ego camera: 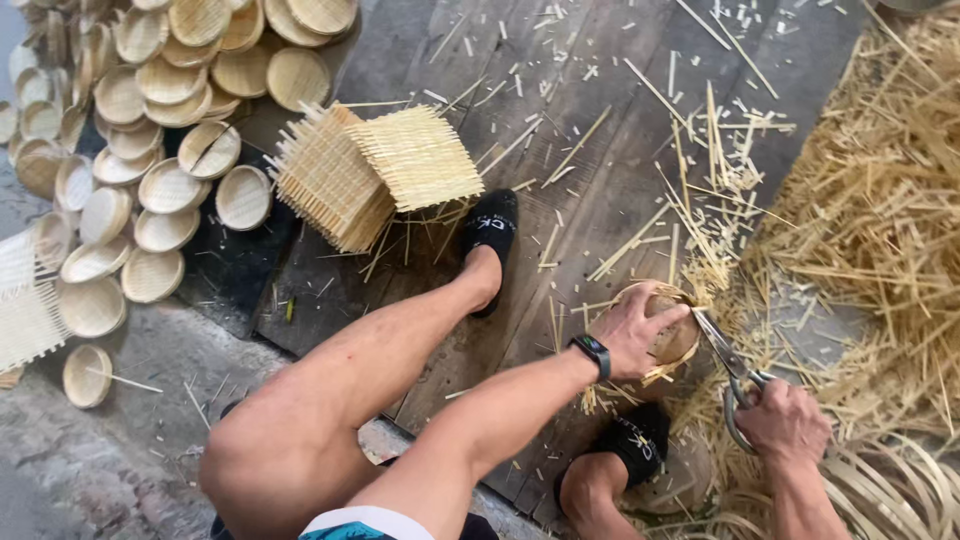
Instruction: The person sits on the floor assembling woven bamboo panels into round basket bases. They fit a woven square over a round wooden form, bend and attach thin bamboo rings around the rim, trim excess bamboo strips with scissors, and set finished pieces aside with completed baskets.
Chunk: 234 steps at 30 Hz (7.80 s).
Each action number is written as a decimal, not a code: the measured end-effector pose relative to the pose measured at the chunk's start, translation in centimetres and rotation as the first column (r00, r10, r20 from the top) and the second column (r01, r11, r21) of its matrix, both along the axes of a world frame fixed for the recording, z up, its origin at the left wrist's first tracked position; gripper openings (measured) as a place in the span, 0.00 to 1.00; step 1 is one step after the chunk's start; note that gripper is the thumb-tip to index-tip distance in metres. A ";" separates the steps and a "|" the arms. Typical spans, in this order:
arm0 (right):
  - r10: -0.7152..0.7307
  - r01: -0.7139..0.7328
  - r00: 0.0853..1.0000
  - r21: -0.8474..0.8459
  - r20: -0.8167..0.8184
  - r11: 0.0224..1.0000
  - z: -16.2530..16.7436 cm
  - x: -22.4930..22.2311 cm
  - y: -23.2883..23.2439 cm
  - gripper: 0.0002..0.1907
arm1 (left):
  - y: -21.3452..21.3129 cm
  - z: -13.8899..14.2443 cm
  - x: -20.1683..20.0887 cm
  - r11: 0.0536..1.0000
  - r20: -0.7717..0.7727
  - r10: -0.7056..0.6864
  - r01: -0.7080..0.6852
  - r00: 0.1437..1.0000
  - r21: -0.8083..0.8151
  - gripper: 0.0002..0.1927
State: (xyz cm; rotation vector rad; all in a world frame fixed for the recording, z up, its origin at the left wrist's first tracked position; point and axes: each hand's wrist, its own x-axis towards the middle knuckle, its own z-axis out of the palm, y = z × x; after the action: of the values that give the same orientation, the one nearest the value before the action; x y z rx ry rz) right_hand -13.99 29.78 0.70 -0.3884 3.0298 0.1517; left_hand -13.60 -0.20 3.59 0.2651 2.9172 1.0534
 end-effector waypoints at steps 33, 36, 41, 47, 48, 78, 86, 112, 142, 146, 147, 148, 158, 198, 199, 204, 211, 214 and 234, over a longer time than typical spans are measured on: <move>0.071 -0.070 0.988 0.019 -0.134 0.997 1.5 -0.1 -4.0 0.35 | -0.7 -0.6 -0.6 0.988 0.266 -0.001 -0.041 0.964 0.151 0.46; -0.015 0.005 0.996 0.113 0.092 0.994 1.4 -0.2 -4.0 0.28 | -0.9 -1.2 -0.7 0.988 0.283 -0.014 -0.030 0.959 0.150 0.48; -0.168 0.211 0.882 -0.051 0.439 0.976 -0.7 -1.6 -2.4 0.17 | -1.2 -1.9 -0.3 0.983 0.184 0.012 -0.045 0.983 0.176 0.45; -0.150 0.468 0.427 -0.076 0.892 0.881 -1.4 -2.5 -1.4 0.25 | -1.7 -2.0 -0.6 0.973 0.118 0.008 -0.035 0.993 0.229 0.44; -0.156 0.406 0.477 -0.060 0.865 0.912 -0.9 -2.4 -1.4 0.25 | -2.0 -2.0 -0.6 0.973 0.148 -0.014 -0.021 0.989 0.232 0.45; 0.032 -0.025 0.989 -0.050 0.146 0.998 0.5 1.1 0.6 0.16 | 2.7 2.4 3.3 0.956 0.139 0.240 -0.258 0.961 0.139 0.49; 0.057 -0.065 0.990 0.058 0.127 0.996 0.6 0.4 -0.2 0.09 | 1.6 2.4 2.3 0.989 0.013 0.021 -0.023 1.000 0.144 0.43; 0.001 0.006 0.964 -0.028 0.265 1.000 0.5 0.9 -0.5 0.14 | 0.5 2.4 2.4 0.993 0.129 -0.011 -0.005 0.992 0.119 0.36; 0.045 -0.033 0.971 -0.056 0.234 0.998 3.5 0.0 0.6 0.26 | 0.3 2.6 0.8 0.959 0.186 -0.279 0.265 0.942 0.099 0.31; -0.101 0.107 0.886 0.014 0.453 0.994 1.7 0.7 0.0 0.25 | 0.5 2.7 0.6 0.918 0.202 -0.392 0.367 0.897 0.153 0.31; -0.176 0.205 0.833 0.003 0.525 0.979 1.1 0.9 0.1 0.23 | 0.4 2.6 0.5 0.914 0.205 -0.400 0.374 0.893 0.157 0.31; -0.241 0.298 0.770 0.000 0.591 0.954 0.6 1.0 0.4 0.21 | 0.2 2.5 0.6 0.917 0.215 -0.397 0.374 0.892 0.142 0.31; -0.403 0.389 0.915 -0.191 -0.034 0.901 -1.2 3.2 0.7 0.37 | 0.1 -3.7 -2.5 0.845 0.701 0.223 -0.493 0.678 0.208 0.15; -0.102 0.850 0.527 -0.524 0.844 0.056 5.7 4.3 -11.9 0.30 | 1.0 4.1 3.9 0.705 0.348 0.144 -0.343 0.926 0.621 0.19; -0.105 0.856 0.517 -0.515 0.850 0.047 5.5 4.3 -12.2 0.28 | 1.5 3.8 3.8 0.745 0.302 0.182 -0.332 0.936 0.579 0.20; 0.273 0.839 0.516 -0.415 0.812 -0.352 4.2 4.4 -10.8 0.18 | -2.0 -1.5 2.8 0.706 0.297 0.335 -0.447 0.894 0.549 0.22; 0.261 0.788 0.597 -0.493 0.759 -0.368 4.4 4.8 -7.8 0.18 | -11.5 -4.7 -5.8 0.744 0.488 0.421 -0.599 0.764 0.297 0.15; 0.262 0.802 0.570 -0.460 0.778 -0.381 4.8 4.6 -9.1 0.19 | -15.1 -1.9 -10.0 -0.057 0.677 0.225 -0.684 0.701 0.727 0.34; 0.029 0.701 0.659 -0.628 0.752 0.337 8.3 1.4 -11.7 0.40 | -30.8 15.9 -12.1 0.852 -0.657 0.021 -0.358 0.753 -0.383 0.04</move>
State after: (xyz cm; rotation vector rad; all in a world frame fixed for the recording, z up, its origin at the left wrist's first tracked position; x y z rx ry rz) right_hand -12.55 18.12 9.03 0.2402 2.0386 -1.4219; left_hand -25.68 -31.04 19.44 0.3512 3.7629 0.1708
